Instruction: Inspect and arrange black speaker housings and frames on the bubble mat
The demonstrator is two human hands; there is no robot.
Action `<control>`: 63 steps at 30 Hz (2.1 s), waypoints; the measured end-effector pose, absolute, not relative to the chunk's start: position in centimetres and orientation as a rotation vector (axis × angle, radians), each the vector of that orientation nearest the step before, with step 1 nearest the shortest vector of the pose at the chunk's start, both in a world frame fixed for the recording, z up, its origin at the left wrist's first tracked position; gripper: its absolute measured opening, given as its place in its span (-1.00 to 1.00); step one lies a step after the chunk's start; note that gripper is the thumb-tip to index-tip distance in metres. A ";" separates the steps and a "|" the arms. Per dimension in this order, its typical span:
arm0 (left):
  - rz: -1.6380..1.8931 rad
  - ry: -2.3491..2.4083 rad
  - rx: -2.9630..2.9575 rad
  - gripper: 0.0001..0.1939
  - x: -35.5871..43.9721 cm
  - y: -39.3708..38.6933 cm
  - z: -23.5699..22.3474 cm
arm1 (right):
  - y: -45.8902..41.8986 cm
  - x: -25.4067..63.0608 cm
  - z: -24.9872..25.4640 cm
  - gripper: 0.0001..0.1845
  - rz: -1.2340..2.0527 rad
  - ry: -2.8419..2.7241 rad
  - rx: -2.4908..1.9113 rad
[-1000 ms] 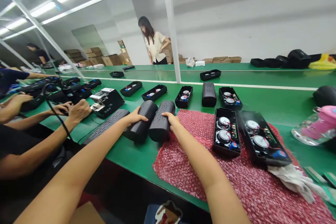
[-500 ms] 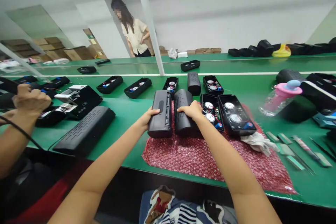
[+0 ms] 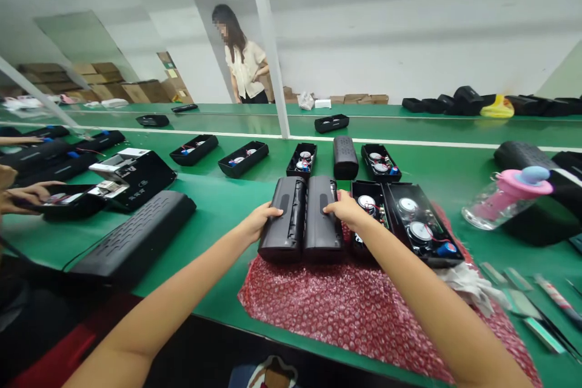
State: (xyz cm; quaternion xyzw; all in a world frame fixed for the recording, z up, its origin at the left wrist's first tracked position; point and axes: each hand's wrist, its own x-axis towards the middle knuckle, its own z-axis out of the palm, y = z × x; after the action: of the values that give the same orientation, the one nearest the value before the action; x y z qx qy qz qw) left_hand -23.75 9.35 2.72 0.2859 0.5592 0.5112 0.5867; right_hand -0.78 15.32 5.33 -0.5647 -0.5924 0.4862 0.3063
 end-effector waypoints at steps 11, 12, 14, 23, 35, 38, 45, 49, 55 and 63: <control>1.165 1.296 0.667 -0.37 -23.4 9.3 3.9 | 16.0 -1.0 4.9 -0.35 1.871 -1.252 -1.301; 1.167 1.294 0.667 -0.35 -23.4 9.2 3.9 | 15.8 -1.0 4.7 -0.31 1.877 -1.229 -1.279; 1.164 1.295 0.660 -0.33 -23.4 9.1 3.8 | 15.5 -0.9 4.5 -0.23 1.894 -1.177 -1.242; 1.153 1.334 0.664 -0.19 -23.5 9.2 3.6 | 15.6 -0.7 4.4 -0.07 1.968 -1.077 -1.220; 1.137 1.377 0.597 -0.15 -23.0 9.1 4.4 | 15.7 -0.7 4.4 -0.08 1.984 -1.061 -1.184; 1.135 1.379 0.601 -0.17 -22.9 9.1 4.4 | 15.7 -0.7 4.4 -0.10 1.971 -1.075 -1.181; 1.136 1.388 0.592 -0.10 -22.9 9.0 4.4 | 15.7 -0.5 4.2 -0.15 1.967 -1.099 -1.174; 1.143 1.397 0.597 -0.08 -23.0 9.0 4.3 | 15.8 -0.5 4.2 -0.15 1.964 -1.097 -1.171; 1.149 1.396 0.595 -0.10 -23.0 9.1 4.3 | 15.8 -0.6 4.3 -0.14 1.964 -1.104 -1.174; 1.140 1.401 0.595 -0.10 -22.9 9.1 4.4 | 15.9 -0.5 4.2 -0.17 1.959 -1.102 -1.193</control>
State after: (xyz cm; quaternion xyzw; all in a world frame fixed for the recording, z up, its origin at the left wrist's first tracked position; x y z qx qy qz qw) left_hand -22.87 9.06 4.41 0.2548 0.5996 0.4880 0.5809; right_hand -0.53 15.89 4.22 -0.4481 -0.4139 0.7358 0.2940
